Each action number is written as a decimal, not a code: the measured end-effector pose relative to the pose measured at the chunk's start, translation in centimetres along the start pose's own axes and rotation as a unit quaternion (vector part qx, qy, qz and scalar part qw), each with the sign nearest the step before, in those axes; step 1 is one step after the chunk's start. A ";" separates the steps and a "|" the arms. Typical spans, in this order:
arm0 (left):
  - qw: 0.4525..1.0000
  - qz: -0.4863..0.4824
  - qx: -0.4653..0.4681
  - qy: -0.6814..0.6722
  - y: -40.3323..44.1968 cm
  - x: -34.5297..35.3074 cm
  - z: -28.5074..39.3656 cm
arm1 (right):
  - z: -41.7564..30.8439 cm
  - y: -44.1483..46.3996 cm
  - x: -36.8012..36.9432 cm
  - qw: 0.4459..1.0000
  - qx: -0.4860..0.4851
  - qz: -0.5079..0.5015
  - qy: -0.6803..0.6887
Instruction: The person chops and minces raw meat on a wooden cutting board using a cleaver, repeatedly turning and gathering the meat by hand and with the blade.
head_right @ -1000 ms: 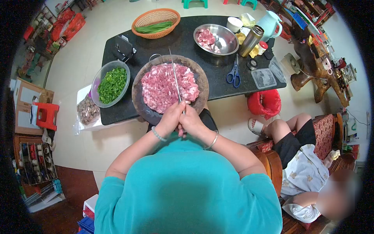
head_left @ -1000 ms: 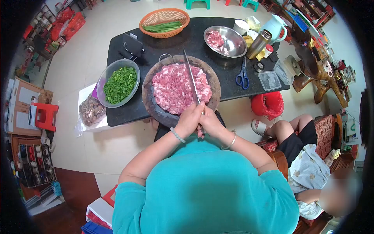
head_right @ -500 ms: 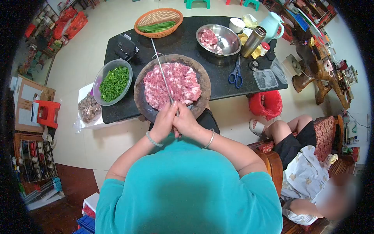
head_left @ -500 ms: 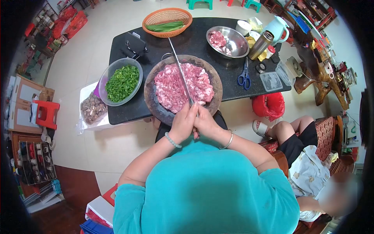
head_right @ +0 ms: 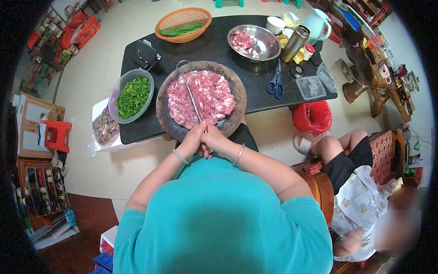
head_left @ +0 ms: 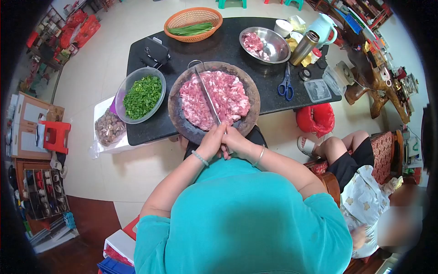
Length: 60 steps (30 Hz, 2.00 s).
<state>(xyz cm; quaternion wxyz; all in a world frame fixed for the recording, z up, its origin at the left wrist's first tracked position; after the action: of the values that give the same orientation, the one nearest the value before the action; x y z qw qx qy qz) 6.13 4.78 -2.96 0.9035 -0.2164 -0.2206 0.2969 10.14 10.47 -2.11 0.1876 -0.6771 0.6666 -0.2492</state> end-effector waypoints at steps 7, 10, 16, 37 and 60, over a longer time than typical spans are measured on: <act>0.970 0.075 0.041 0.227 -0.7 -0.2 1.6 | -0.1 0.3 -2.1 0.993 -0.035 0.083 -0.076; 0.957 0.096 0.146 0.231 -1.1 -0.2 2.0 | -0.2 -0.5 -3.3 0.987 -0.060 0.121 -0.084; 0.982 0.083 0.155 0.074 -4.9 -1.2 3.3 | 0.6 -5.9 -6.4 0.985 -0.113 0.108 0.079; 0.985 0.139 0.097 0.021 -7.5 -5.3 -0.5 | 5.0 -3.7 -6.2 0.965 -0.137 0.195 0.106; 0.986 0.135 0.095 0.013 -7.4 -5.8 -0.4 | 0.5 -5.2 -10.6 0.981 -0.105 0.153 0.051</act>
<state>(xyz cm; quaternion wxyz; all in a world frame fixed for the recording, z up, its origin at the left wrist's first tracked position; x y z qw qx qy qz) 5.45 -4.42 -0.98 0.8745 -0.1616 -0.1486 0.4326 14.80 21.23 -0.36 0.1171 -0.5689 0.7937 -0.1806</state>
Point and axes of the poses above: each hand's wrist, its own y-axis towards the middle knuckle, its own x-axis out of the palm, z = x × y, the point moved 7 cm from there along y, towards the middle knuckle, and after that the axes turned 12 degrees about -y, right-handed, at the moved point
